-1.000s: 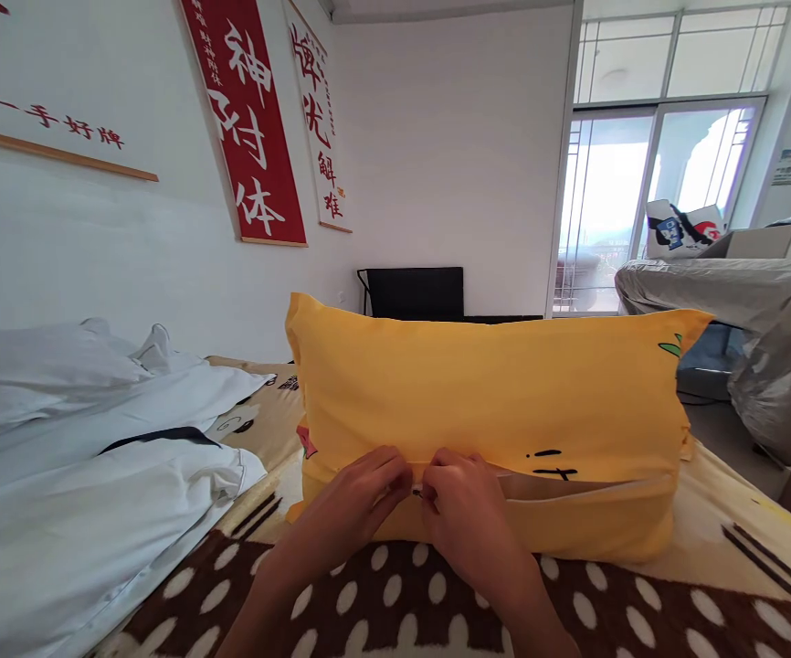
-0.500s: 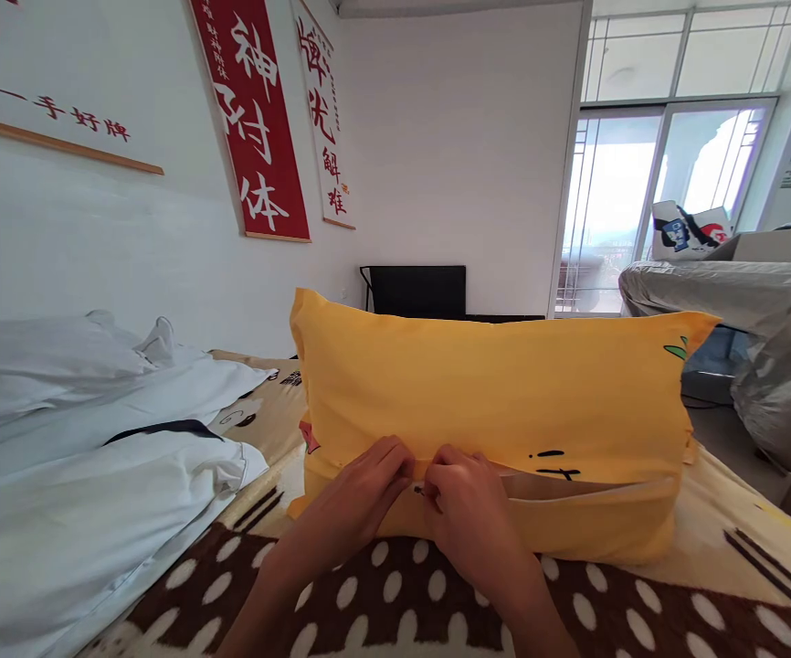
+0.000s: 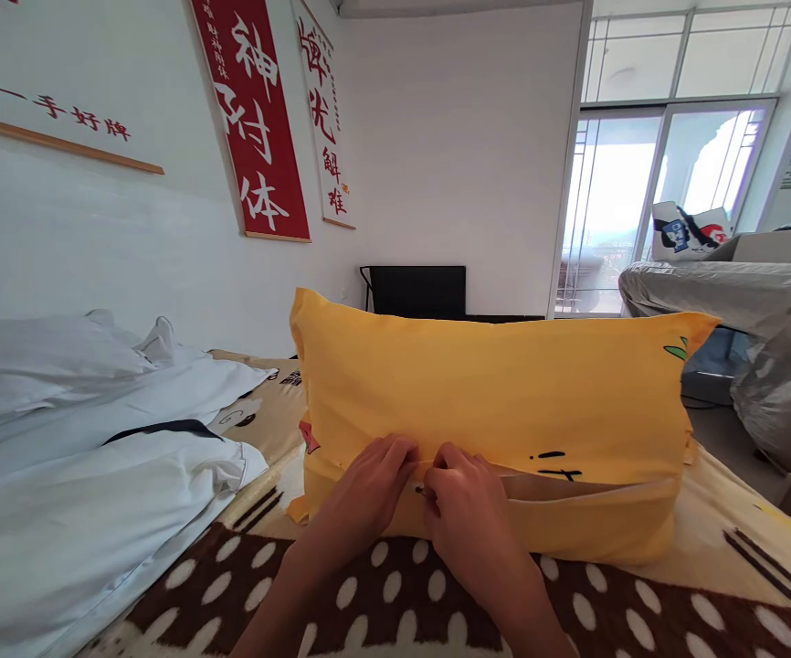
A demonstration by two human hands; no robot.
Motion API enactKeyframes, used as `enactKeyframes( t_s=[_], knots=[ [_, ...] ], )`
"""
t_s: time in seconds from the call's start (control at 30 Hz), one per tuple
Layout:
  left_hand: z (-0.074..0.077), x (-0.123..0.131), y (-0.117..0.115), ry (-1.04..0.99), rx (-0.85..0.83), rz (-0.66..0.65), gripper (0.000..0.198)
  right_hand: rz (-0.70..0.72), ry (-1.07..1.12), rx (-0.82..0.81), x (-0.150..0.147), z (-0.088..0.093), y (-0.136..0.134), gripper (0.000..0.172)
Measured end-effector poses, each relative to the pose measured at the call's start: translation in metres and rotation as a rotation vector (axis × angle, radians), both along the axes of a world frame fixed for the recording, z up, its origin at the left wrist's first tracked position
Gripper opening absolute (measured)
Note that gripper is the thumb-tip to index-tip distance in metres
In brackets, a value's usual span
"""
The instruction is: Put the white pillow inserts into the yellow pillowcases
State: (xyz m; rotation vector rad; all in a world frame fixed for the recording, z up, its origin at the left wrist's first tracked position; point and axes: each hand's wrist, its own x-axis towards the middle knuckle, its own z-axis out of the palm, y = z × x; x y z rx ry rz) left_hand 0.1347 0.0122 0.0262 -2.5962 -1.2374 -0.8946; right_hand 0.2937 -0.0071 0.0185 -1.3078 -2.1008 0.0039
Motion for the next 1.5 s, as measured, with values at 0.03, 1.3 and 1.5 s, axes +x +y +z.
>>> enactKeyframes(
  t_s=[0.03, 1.3, 1.5],
  knots=[
    [-0.001, 0.001, 0.001, -0.017, -0.015, 0.007, 0.016, -0.005, -0.009, -0.002, 0.001, 0.0, 0.0, 0.02],
    [0.001, 0.001, 0.006, 0.014, -0.149, 0.011, 0.022, 0.246, 0.351, -0.295, 0.01, 0.014, 0.011, 0.008],
    [-0.001, 0.0, 0.007, 0.041, -0.128, 0.01, 0.03, 0.231, 0.343, -0.308, 0.013, 0.014, 0.009, 0.01]
  ],
)
